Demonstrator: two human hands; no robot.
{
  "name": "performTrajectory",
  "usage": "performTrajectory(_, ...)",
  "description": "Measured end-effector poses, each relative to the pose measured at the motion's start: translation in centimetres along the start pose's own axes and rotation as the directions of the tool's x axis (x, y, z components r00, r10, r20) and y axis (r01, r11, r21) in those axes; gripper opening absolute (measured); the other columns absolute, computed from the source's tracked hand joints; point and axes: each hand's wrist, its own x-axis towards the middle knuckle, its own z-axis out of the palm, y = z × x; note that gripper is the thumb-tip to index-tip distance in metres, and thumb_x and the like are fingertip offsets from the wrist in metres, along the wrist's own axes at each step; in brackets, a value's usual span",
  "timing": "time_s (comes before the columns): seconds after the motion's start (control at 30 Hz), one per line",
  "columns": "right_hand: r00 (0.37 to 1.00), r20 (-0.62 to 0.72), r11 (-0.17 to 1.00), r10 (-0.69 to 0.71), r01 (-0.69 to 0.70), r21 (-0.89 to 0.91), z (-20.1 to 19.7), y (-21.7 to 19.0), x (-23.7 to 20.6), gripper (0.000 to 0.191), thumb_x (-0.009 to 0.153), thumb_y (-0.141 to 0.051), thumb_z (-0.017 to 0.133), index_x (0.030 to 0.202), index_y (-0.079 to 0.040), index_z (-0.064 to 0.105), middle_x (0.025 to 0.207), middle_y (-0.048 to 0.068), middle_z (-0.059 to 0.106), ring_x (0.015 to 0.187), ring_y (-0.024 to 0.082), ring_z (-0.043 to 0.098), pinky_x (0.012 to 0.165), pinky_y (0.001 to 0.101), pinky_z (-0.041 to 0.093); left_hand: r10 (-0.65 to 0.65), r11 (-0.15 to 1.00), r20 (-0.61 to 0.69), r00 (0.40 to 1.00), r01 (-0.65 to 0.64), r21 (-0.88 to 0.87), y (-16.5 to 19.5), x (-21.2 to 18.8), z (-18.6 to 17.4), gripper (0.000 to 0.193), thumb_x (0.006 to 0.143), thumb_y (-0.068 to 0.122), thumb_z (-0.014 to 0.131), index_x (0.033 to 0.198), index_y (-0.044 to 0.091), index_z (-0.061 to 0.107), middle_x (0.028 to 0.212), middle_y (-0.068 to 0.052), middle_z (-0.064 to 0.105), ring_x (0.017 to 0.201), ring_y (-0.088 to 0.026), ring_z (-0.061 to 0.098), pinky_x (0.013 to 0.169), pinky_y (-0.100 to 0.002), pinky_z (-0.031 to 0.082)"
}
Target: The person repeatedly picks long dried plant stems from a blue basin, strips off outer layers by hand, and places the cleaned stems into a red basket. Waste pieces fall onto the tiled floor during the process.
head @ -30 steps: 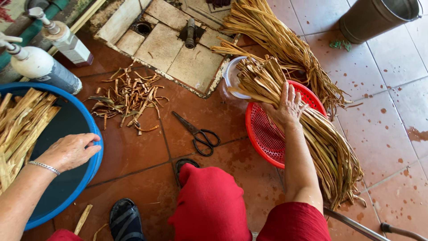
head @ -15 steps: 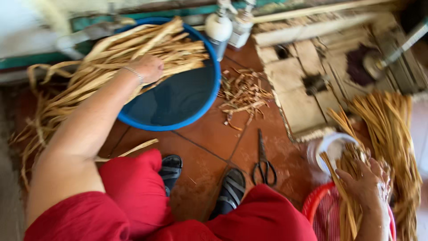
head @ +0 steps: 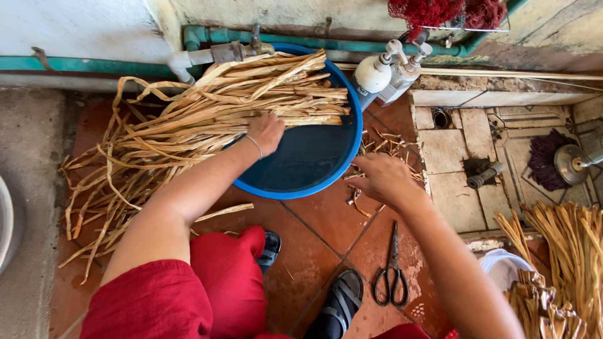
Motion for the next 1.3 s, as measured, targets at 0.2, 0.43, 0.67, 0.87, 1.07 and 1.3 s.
performTrajectory(0.2,0.975,-0.222,0.892,-0.030,0.126,0.435,10.2,-4.6,8.5,0.032,0.089,-0.036,0.073,0.113,-0.014,0.076,0.111,0.011,0.075,0.109,0.032,0.069,0.096,0.0425,0.054,-0.062,0.997,-0.198,0.978,0.069,0.029,-1.3,-0.3,0.2,0.033,0.089,0.009,0.067,0.120,0.000,0.058,0.119,-0.022,0.061,0.113,-0.035,0.059,0.085,-0.049,0.054)
performTrajectory(0.43,0.974,-0.186,0.578,0.131,0.077,0.812,16.9,-6.4,13.3,0.034,0.092,-0.029,0.070,0.117,-0.006,0.074,0.112,0.015,0.075,0.103,0.030,0.070,0.091,0.0395,0.055,-0.062,0.988,-0.199,0.978,0.032,-0.152,-1.4,0.4,-0.6,0.035,0.085,0.010,0.070,0.118,0.003,0.060,0.103,-0.018,0.071,0.099,-0.034,0.067,0.082,-0.046,0.055)
performTrajectory(0.67,0.967,0.225,-0.441,0.124,-0.149,0.885,16.6,-5.7,14.1,0.047,0.105,-0.037,0.050,0.138,-0.004,0.057,0.120,0.013,0.069,0.103,0.024,0.069,0.083,0.0441,0.060,0.026,0.739,0.044,0.999,0.010,-0.674,3.2,-4.5,2.1,0.021,0.084,0.012,0.070,0.104,0.007,0.067,0.087,-0.014,0.076,0.079,-0.029,0.075,0.069,-0.040,0.057)
performTrajectory(0.87,0.958,0.133,-0.488,0.254,0.009,0.873,17.0,-6.0,13.0,0.036,0.101,-0.030,0.059,0.128,-0.006,0.063,0.119,0.011,0.073,0.105,0.023,0.071,0.086,0.0431,0.060,-0.123,0.620,0.228,0.966,0.254,-0.742,2.3,-4.2,3.1,0.025,0.092,0.016,0.062,0.115,0.008,0.068,0.082,-0.012,0.076,0.074,-0.023,0.075,0.067,-0.037,0.058)
performTrajectory(1.07,0.929,0.124,-0.410,0.349,0.032,0.911,16.5,-6.7,13.1,0.030,0.103,-0.029,0.063,0.123,-0.009,0.072,0.112,0.008,0.072,0.100,0.019,0.068,0.084,0.0396,0.058,-0.078,0.367,0.248,0.966,0.259,-0.893,4.2,-2.0,2.2,0.028,0.101,0.027,0.058,0.111,0.003,0.069,0.085,-0.016,0.072,0.075,-0.026,0.068,0.068,-0.039,0.057)
performTrajectory(1.3,0.904,0.041,-0.538,0.426,0.217,0.814,16.1,-5.0,13.4,0.037,0.107,-0.026,0.048,0.110,0.004,0.068,0.114,0.020,0.075,0.101,0.026,0.072,0.092,0.0375,0.059,0.014,0.699,0.089,0.996,0.054,-0.713,7.9,-0.5,1.1,0.034,0.096,0.028,0.051,0.093,0.003,0.074,0.091,-0.022,0.074,0.087,-0.039,0.072,0.079,-0.048,0.056)
